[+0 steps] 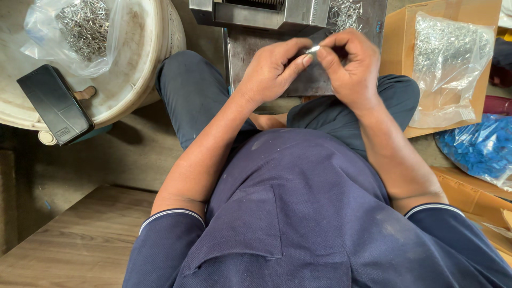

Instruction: The person sits on the floor and uses a bench vise to assemble small metal fasteners. They pick up individual components, place them into the vise jaws, and tighten the screw to secure them together before removing the finished piece.

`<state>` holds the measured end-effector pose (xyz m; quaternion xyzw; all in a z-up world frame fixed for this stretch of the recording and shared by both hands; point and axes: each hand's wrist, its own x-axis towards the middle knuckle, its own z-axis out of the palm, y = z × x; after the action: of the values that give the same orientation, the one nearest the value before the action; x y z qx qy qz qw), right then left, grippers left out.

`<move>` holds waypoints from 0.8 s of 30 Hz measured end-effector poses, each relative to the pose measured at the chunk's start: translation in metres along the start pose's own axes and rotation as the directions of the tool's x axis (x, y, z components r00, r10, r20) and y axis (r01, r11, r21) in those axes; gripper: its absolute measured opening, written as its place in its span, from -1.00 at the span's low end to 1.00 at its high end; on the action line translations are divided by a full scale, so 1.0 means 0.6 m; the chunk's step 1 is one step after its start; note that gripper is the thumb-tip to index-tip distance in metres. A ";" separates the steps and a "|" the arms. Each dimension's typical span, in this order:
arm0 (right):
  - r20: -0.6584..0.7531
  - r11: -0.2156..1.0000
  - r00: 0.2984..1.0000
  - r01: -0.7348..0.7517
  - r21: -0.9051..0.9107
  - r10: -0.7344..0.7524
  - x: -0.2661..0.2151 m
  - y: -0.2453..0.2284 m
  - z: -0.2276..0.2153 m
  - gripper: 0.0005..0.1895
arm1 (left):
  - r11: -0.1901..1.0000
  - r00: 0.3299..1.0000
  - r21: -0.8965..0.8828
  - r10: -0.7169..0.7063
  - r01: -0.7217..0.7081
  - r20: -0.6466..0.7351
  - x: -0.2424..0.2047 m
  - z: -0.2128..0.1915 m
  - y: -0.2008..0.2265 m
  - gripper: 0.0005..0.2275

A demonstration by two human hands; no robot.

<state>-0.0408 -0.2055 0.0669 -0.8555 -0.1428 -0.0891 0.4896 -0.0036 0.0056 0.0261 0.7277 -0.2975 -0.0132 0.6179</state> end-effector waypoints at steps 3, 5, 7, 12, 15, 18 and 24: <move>0.026 0.959 0.983 0.181 -0.219 -0.180 0.026 -0.012 -0.019 -0.91 | 0.994 0.994 -0.032 -0.104 0.104 -0.010 0.000 0.002 -0.001 -0.65; 0.051 0.929 0.976 0.219 -0.299 -0.214 0.047 -0.023 -0.025 -0.92 | 0.995 0.995 -0.024 -0.095 0.095 -0.004 0.001 0.002 -0.002 -0.61; 0.085 0.890 0.960 0.279 -0.361 -0.267 0.064 -0.036 -0.030 -0.93 | 0.995 0.996 -0.028 -0.091 0.091 0.003 0.001 0.002 -0.004 -0.59; 0.163 0.817 0.927 0.374 -0.438 -0.337 0.091 -0.062 -0.034 -0.93 | 0.996 0.997 -0.060 -0.068 0.069 0.018 0.000 0.003 -0.008 -0.60; 0.196 0.781 0.916 0.400 -0.480 -0.350 0.097 -0.068 -0.033 -0.92 | 0.997 0.998 -0.051 -0.061 0.062 0.016 0.000 0.003 -0.010 -0.60; 0.197 0.797 0.925 0.379 -0.470 -0.324 0.099 -0.069 -0.032 -0.93 | 0.995 0.997 -0.070 -0.069 0.070 0.019 0.000 0.004 -0.011 -0.60; 0.200 0.802 0.926 0.378 -0.463 -0.321 0.101 -0.072 -0.033 -0.94 | 0.995 0.997 -0.071 -0.073 0.074 0.023 -0.001 0.004 -0.010 -0.60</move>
<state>0.0015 -0.1923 0.1299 -0.9141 -0.2979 -0.1633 0.2213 -0.0022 0.0042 0.0202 0.7154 -0.2762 -0.0541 0.6395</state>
